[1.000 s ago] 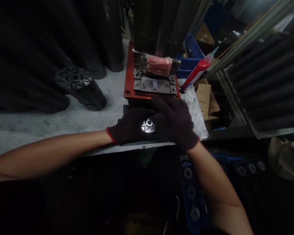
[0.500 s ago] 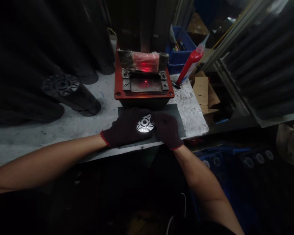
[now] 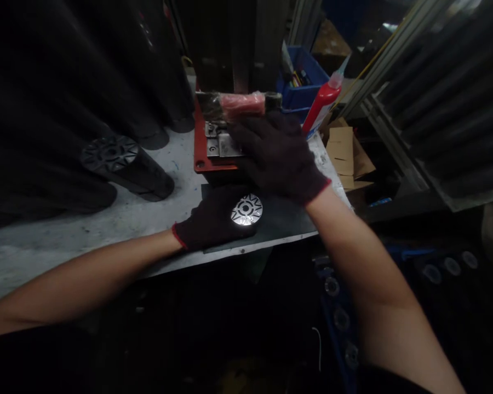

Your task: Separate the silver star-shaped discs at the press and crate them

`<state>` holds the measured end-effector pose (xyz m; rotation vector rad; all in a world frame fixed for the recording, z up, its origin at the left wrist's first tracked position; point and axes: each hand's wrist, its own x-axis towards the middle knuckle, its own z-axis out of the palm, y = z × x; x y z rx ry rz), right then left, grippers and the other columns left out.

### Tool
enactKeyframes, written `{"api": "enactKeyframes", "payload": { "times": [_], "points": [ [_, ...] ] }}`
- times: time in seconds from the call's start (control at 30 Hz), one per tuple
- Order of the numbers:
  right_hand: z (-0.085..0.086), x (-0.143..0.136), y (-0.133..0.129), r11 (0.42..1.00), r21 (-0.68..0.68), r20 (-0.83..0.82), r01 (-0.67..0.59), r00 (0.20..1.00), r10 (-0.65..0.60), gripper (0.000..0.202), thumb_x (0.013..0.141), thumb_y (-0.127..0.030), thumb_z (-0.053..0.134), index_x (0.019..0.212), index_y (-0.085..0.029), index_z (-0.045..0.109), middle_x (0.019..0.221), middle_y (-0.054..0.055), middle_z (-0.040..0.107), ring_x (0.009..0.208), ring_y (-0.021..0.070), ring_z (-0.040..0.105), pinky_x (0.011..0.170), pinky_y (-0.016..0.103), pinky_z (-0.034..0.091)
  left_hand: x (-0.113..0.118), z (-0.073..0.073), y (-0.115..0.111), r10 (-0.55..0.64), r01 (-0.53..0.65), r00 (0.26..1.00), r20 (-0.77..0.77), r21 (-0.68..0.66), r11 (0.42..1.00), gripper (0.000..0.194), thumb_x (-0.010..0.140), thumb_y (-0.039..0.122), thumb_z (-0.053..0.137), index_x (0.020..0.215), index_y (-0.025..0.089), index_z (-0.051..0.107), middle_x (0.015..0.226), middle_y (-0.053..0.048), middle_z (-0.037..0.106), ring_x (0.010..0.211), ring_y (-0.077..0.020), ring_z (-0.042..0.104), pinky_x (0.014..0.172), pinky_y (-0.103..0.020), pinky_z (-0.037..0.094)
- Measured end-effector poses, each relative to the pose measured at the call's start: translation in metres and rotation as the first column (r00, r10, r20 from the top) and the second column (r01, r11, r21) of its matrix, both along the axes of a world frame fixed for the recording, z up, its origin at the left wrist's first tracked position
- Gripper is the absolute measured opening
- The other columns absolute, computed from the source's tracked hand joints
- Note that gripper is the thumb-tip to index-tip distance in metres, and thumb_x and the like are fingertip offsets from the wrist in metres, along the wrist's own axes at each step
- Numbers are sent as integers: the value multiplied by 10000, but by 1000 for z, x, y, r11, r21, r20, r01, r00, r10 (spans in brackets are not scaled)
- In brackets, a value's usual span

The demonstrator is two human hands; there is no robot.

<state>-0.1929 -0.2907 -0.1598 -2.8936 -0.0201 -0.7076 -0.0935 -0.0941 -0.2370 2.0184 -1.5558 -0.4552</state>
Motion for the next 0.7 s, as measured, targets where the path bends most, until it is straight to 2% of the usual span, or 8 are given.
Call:
{"api": "enactKeyframes", "payload": {
  "times": [0.07, 0.17, 0.2, 0.27, 0.33, 0.37, 0.47, 0.7],
  "points": [
    [3, 13, -11, 999, -22, -102, -50, 994, 48, 388, 1026, -496, 752, 1318, -241, 777, 1425, 47, 752, 1394, 306, 620, 1275, 574, 363, 1, -3, 1, -14, 12, 998, -56, -44, 999, 771, 859, 498, 868, 1545, 247, 620, 1544, -111, 688, 1395, -357, 662, 1199, -493, 513],
    [-16, -4, 2, 989, 126, 53, 78, 995, -85, 262, 1091, -446, 646, 1088, -257, 827, 1162, 47, 824, 1142, 241, 714, 1121, 450, 506, 2, -10, 0, -26, 22, 998, -55, -80, 997, 812, 823, 523, 894, 1539, 244, 630, 1549, -121, 675, 1413, -379, 639, 1215, -530, 488],
    [-28, -17, 13, 960, 242, 134, 144, 974, -180, 314, 1113, -430, 591, 992, -260, 824, 1037, 43, 826, 1022, 223, 730, 1013, 405, 548, 2, -11, -1, -28, 24, 999, -44, -79, 997, 814, 806, 531, 904, 1525, 252, 643, 1530, -111, 686, 1395, -375, 647, 1199, -525, 497],
    [-53, -42, 35, 833, 500, 84, 237, 944, -319, 413, 1113, -430, 548, 818, -258, 780, 808, 18, 771, 789, 197, 713, 772, 349, 546, 1, -11, -3, -33, 31, 999, -27, -66, 997, 739, 805, 528, 904, 1464, 276, 685, 1456, -87, 724, 1328, -359, 678, 1140, -511, 529],
    [-76, -60, 52, 728, 618, -39, 296, 937, -348, 466, 1089, -455, 544, 725, -243, 744, 713, 13, 736, 697, 197, 693, 675, 334, 500, 0, -7, -4, -39, 39, 999, -16, -50, 998, 602, 846, 503, 871, 1391, 295, 720, 1379, -63, 756, 1261, -340, 699, 1089, -498, 543],
    [-85, -64, 57, 707, 633, -78, 316, 934, -348, 481, 1075, -472, 545, 704, -235, 739, 700, 17, 735, 691, 202, 693, 665, 332, 487, -1, -4, -4, -39, 39, 999, -11, -42, 998, 558, 869, 492, 850, 1376, 297, 722, 1364, -56, 761, 1252, -336, 698, 1083, -494, 540],
    [-96, -63, 63, 700, 620, -116, 355, 924, -365, 517, 1049, -536, 542, 684, -228, 736, 704, 35, 746, 702, 208, 684, 666, 330, 469, -3, 0, -4, -20, 20, 1000, 6, -22, 1000, 584, 880, 504, 836, 1402, 280, 699, 1367, -63, 756, 1258, -343, 681, 1082, -492, 526],
    [-95, -55, 55, 725, 573, -142, 383, 917, -372, 519, 1083, -532, 492, 769, -236, 781, 785, 75, 782, 773, 250, 715, 739, 373, 529, -2, 2, -3, -43, 43, 999, 5, 4, 999, 594, 903, 494, 819, 1437, 273, 681, 1418, -60, 738, 1280, -337, 664, 1100, -462, 508]
  ]
}}
